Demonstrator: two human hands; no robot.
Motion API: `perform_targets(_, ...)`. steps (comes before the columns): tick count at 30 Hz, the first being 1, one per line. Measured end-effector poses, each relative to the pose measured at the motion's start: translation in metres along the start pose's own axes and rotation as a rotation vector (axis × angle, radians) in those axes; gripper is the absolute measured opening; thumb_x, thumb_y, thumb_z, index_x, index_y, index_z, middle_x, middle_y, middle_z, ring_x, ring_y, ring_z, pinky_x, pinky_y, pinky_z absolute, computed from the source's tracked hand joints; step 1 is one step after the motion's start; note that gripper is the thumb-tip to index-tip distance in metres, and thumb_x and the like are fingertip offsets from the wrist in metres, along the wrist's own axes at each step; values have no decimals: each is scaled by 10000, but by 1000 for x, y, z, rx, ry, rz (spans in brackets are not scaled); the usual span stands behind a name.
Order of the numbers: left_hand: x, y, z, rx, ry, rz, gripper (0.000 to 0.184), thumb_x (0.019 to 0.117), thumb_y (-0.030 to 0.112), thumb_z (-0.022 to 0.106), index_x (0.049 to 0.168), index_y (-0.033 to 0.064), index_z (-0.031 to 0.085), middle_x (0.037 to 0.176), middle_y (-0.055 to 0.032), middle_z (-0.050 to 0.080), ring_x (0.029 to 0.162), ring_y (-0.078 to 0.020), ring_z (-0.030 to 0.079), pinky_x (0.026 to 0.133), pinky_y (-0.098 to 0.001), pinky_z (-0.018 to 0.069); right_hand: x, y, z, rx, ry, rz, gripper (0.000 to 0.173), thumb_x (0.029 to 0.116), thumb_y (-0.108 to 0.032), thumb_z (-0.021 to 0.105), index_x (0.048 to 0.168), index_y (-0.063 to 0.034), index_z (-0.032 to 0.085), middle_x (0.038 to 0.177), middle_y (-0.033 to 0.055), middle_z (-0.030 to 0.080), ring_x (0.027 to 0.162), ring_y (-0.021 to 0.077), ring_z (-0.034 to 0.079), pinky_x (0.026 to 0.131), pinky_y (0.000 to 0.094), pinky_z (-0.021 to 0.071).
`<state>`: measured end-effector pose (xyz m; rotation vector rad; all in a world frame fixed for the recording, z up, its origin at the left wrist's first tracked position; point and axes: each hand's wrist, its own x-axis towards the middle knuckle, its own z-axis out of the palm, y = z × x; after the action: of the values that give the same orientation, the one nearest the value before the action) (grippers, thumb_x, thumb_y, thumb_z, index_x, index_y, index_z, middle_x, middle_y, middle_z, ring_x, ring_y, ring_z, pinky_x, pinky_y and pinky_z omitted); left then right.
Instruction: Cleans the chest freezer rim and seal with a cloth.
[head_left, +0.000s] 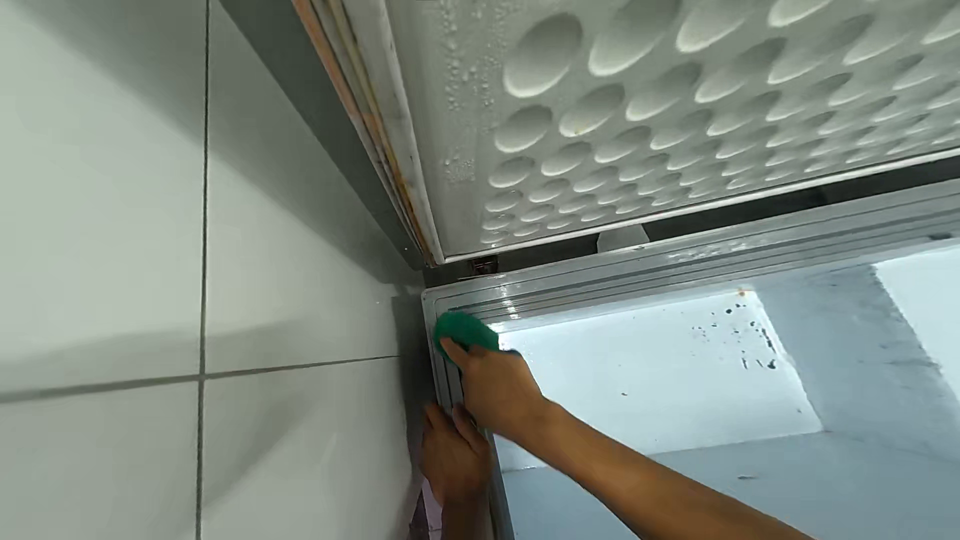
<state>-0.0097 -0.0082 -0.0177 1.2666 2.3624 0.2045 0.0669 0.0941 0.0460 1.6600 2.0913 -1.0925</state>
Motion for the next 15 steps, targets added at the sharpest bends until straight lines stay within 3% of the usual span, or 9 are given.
perform_targets(3, 2, 5, -7, 30, -83, -55, 499, 1057, 295, 364, 1425, -5, 518, 1222, -210, 678, 980, -356, 718, 784, -526, 586, -22, -1, 15, -41, -134, -28, 575, 1088, -367, 395, 1631, -208, 294, 1322, 224, 618, 1056, 422, 677, 828, 564, 554)
perform_targets(4, 3, 7, -7, 33, -84, -66, 475, 1060, 279, 386, 1416, -2, 527, 1215, -207, 679, 976, -351, 719, 783, -520, 587, -23, -2, 20, -53, -140, -31, 585, 1100, -379, 369, 1641, -182, 263, 1345, 231, 605, 1092, 428, 667, 845, 558, 553)
perform_targets(6, 4, 7, -5, 29, -70, -76, 476, 1052, 286, 386, 1407, 8, 537, 1185, -194, 693, 957, -341, 722, 768, -522, 586, -14, -4, 18, -45, -131, -21, 639, 1084, -310, 426, 1656, -157, 186, 1387, 232, 576, 1127, 430, 652, 854, 558, 553)
perform_targets(8, 2, 3, 1, 3, -11, -45, 527, 1031, 317, 348, 1390, -14, 546, 1135, -201, 707, 927, -360, 726, 734, -549, 582, 8, -1, 8, -10, -64, 7, 748, 1033, -132, 496, 1669, -193, 107, 1397, 226, 551, 1066, 422, 661, 805, 556, 560)
perform_targets(10, 1, 0, 7, -22, 92, -2, 517, 1019, 320, 358, 1316, -30, 596, 1056, -201, 717, 864, -364, 730, 674, -554, 577, 33, -1, 2, 14, 132, 9, 760, 998, -64, 543, 1658, -204, 193, 1339, 188, 600, 981, 389, 685, 733, 519, 577)
perform_targets(12, 2, 0, 9, -34, 147, 28, 506, 1006, 322, 375, 1274, -32, 619, 989, -195, 721, 812, -360, 728, 628, -548, 569, 40, 3, 3, 69, 273, -9, 708, 994, -65, 560, 1636, -180, 284, 1313, 162, 629, 989, 365, 693, 742, 510, 585)
perform_targets(15, 2, 0, 5, -27, 101, 7, 522, 1003, 335, 377, 1301, -27, 607, 1029, -194, 723, 842, -351, 731, 666, -541, 583, 30, 29, 6, 204, 488, 25, 570, 1027, -102, 518, 1583, -169, 417, 1203, 181, 675, 859, 364, 718, 688, 553, 595)
